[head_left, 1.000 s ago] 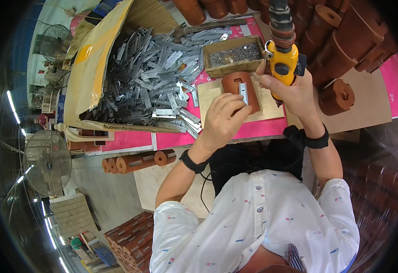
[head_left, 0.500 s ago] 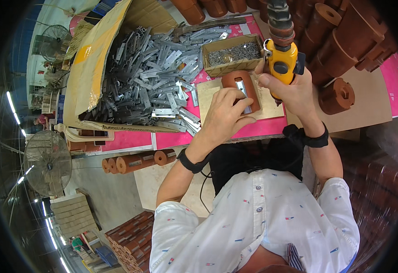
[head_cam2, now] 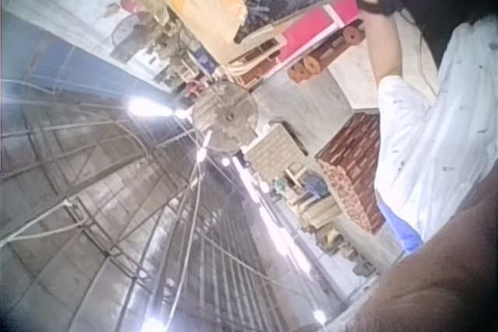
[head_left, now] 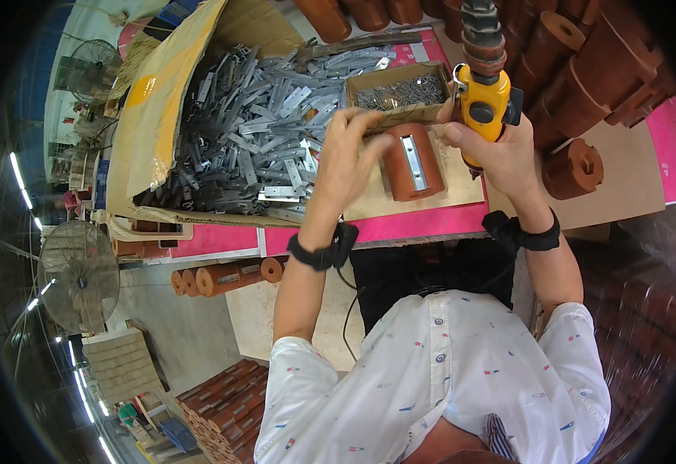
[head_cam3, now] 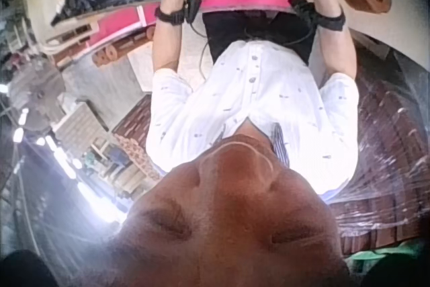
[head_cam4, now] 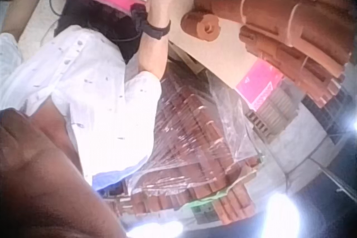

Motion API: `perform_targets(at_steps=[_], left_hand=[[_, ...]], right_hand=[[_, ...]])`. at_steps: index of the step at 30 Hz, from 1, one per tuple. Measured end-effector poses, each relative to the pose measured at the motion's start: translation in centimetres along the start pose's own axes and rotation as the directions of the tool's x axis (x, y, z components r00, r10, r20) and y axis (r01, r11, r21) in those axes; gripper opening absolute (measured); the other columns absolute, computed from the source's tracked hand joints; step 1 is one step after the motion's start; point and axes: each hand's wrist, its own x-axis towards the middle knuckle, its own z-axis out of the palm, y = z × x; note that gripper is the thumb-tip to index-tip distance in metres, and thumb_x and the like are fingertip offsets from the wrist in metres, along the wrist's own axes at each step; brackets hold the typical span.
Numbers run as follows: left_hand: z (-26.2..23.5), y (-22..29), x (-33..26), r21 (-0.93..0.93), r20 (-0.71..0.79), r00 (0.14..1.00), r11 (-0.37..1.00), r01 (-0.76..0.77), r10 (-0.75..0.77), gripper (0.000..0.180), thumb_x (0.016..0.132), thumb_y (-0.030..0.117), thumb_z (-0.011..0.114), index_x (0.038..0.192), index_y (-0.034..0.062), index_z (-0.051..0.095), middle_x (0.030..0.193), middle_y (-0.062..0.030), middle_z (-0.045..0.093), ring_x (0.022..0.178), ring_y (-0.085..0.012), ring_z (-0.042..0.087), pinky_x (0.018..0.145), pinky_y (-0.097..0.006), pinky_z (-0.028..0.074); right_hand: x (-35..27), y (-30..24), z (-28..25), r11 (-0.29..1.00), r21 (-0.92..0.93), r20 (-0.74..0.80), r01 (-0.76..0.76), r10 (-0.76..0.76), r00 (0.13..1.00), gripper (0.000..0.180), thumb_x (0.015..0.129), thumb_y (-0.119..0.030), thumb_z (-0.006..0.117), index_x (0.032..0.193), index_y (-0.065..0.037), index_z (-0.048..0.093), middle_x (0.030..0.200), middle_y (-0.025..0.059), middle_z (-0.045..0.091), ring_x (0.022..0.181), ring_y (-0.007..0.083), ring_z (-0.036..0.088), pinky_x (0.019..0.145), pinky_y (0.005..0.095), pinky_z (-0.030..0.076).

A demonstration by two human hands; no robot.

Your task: Using a power screwdriver to attach metal brackets to wooden cylindrical components.

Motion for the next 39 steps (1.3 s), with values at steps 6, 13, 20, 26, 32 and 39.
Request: perform_targets(at_steps=[6, 13, 20, 26, 32, 39], left_hand=[[2.8, -6.0, 7.0, 0.151, 0.167, 0.986, 0.988, -0.040, 0.015, 0.031, 0.076, 0.015, 0.070, 0.103, 0.0008, 0.068, 0.093, -0.0201, 0.064, 0.091, -0.0351, 0.062, 0.083, -0.040, 0.048], [6.9, -8.8, 10.7, 0.114, 0.428, 0.894, 0.989, 0.095, -0.135, 0.031, 0.074, 0.018, 0.074, 0.099, -0.0002, 0.069, 0.089, -0.0172, 0.069, 0.082, -0.0252, 0.066, 0.074, -0.034, 0.050], [6.8, -8.1, 10.0, 0.082, 0.343, 0.926, 0.988, 0.134, -0.155, 0.017, 0.076, 0.013, 0.072, 0.088, 0.0013, 0.071, 0.082, -0.0140, 0.070, 0.076, -0.0240, 0.067, 0.071, -0.033, 0.051], [5.7, -7.2, 8.8, -0.040, 0.067, 0.996, 0.997, 0.062, -0.059, 0.016, 0.081, 0.009, 0.068, 0.092, -0.0016, 0.070, 0.079, -0.0122, 0.070, 0.076, -0.0169, 0.067, 0.070, -0.029, 0.051], [2.8, -2.7, 4.8, -0.373, -0.011, 0.977, 0.908, 0.192, -0.212, 0.014, 0.081, 0.006, 0.068, 0.094, 0.0003, 0.069, 0.087, -0.0120, 0.070, 0.080, -0.0178, 0.068, 0.072, -0.029, 0.051], [2.4, -0.5, -1.0, -0.556, 0.078, 0.959, 0.787, 0.268, -0.271, 0.026, 0.081, -0.001, 0.069, 0.106, -0.0007, 0.065, 0.093, -0.0055, 0.068, 0.088, -0.0108, 0.064, 0.080, -0.025, 0.050]], right_hand=[[0.7, -0.4, 0.3, 1.000, -0.003, 0.013, -0.015, 0.015, 1.000, 0.032, 0.079, -0.016, 0.077, 0.102, -0.001, 0.060, 0.088, 0.0019, 0.064, 0.078, 0.0093, 0.058, 0.073, 0.0242, 0.049], [0.8, -0.8, 0.3, 1.000, -0.001, -0.005, 0.023, -0.023, 1.000, 0.032, 0.079, -0.016, 0.078, 0.102, -0.001, 0.060, 0.087, 0.0013, 0.064, 0.076, 0.0084, 0.057, 0.072, 0.0239, 0.048], [0.7, -0.6, -0.3, 0.999, -0.041, -0.026, -0.002, 0.001, 1.000, 0.032, 0.079, -0.018, 0.077, 0.100, -0.001, 0.060, 0.083, 0.0006, 0.062, 0.074, 0.0078, 0.055, 0.068, 0.0236, 0.047], [1.0, -0.7, -0.1, 0.996, -0.090, -0.031, 0.027, -0.030, 0.999, 0.032, 0.079, -0.020, 0.077, 0.099, -0.002, 0.059, 0.081, 0.0009, 0.062, 0.072, 0.0076, 0.055, 0.066, 0.0234, 0.047], [2.3, -1.3, 0.8, 0.995, -0.056, -0.080, 0.076, -0.081, 0.994, 0.029, 0.079, -0.020, 0.076, 0.096, -0.002, 0.062, 0.076, 0.0002, 0.062, 0.068, 0.0067, 0.056, 0.062, 0.0227, 0.047], [4.9, -2.7, 3.9, 0.965, 0.029, -0.128, 0.261, -0.255, 0.958, 0.027, 0.081, -0.019, 0.077, 0.096, -0.001, 0.064, 0.077, 0.0016, 0.067, 0.070, 0.0076, 0.063, 0.063, 0.0231, 0.051]])
